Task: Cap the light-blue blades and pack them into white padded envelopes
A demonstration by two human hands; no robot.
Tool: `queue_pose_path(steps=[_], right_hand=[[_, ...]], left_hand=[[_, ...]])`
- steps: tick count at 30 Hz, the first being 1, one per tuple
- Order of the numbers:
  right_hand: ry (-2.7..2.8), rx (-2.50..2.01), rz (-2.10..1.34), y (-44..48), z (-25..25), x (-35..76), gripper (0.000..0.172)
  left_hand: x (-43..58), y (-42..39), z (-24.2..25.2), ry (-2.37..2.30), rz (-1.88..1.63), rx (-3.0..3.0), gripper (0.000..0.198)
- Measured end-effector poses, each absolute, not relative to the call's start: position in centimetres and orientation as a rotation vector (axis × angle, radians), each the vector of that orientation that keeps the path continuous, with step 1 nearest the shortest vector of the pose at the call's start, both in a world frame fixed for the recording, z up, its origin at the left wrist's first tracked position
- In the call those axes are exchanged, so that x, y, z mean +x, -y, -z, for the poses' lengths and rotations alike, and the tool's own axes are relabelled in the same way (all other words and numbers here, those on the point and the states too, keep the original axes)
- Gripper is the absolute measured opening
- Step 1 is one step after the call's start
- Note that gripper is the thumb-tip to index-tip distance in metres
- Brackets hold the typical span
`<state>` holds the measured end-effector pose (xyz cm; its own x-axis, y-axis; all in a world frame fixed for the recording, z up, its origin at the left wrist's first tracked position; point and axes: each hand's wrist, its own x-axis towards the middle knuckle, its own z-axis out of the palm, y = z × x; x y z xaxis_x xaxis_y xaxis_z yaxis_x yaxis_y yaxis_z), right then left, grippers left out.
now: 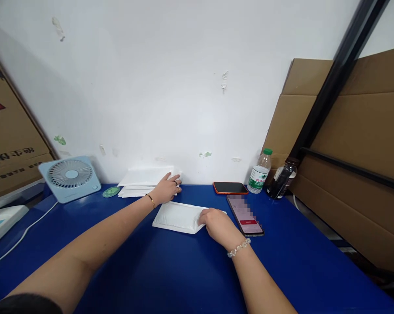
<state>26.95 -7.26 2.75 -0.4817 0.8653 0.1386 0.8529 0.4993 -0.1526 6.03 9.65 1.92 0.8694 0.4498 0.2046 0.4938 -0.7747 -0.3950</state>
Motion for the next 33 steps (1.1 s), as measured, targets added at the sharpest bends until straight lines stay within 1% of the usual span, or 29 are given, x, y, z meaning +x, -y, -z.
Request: queue_pose_path(steps=[8,11,14,16,18,20,21,24,26,29,33], right_hand=[[2.441,-1.339,-0.185,6.8,-1.9,27.4,0.041],[2.439,-1.311,-0.206,6.7,-1.8,27.4,0.043],[2.431,-1.283,-0.217,6.7,-1.7,27.2,0.043],[2.419,-1.272,-0.212,6.6,-1.8,27.1,0.042],[2.411,-1.248,-0.202,6.6,-1.8,26.9,0.042],[2.402,-1.201,-0.185,6.4,-1.6,26.7,0.042],[2.394,-1.169,-0.17,6.3,-1.5,26.5,0.041],[2.351,-1.075,-0.113,6.0,-1.0,25.7,0.038],[2.333,-1.025,-0.095,5.8,-0.6,25.2,0.036],[2.332,-0.974,-0.122,5.7,-0.5,24.6,0.035],[2.259,-0.981,-0.234,5.8,-0.6,24.9,0.034]], left_hand=[[1.6,-10.6,-1.8,0.697,0.117,-2.549,0.021],[1.1,-10.5,-1.8,0.701,0.1,-2.567,0.024],[1.3,-9.8,-2.5,0.717,0.169,-2.621,0.037],[1.5,-8.7,-3.5,0.761,0.304,-2.66,0.045],[1.9,-7.0,-4.5,0.811,0.464,-2.709,0.048],[2.2,-5.0,-5.0,0.799,0.538,-2.849,0.055],[2.3,-3.9,-4.9,0.745,0.501,-2.968,0.062],[2.3,-1.1,-3.5,0.729,0.262,-3.143,0.1],[2.1,0.0,-2.2,0.87,0.12,-3.132,0.114],[1.4,0.4,-1.1,1.116,0.098,-3.039,0.118],[-0.1,-0.2,-1.3,1.243,0.068,-2.964,0.108]])
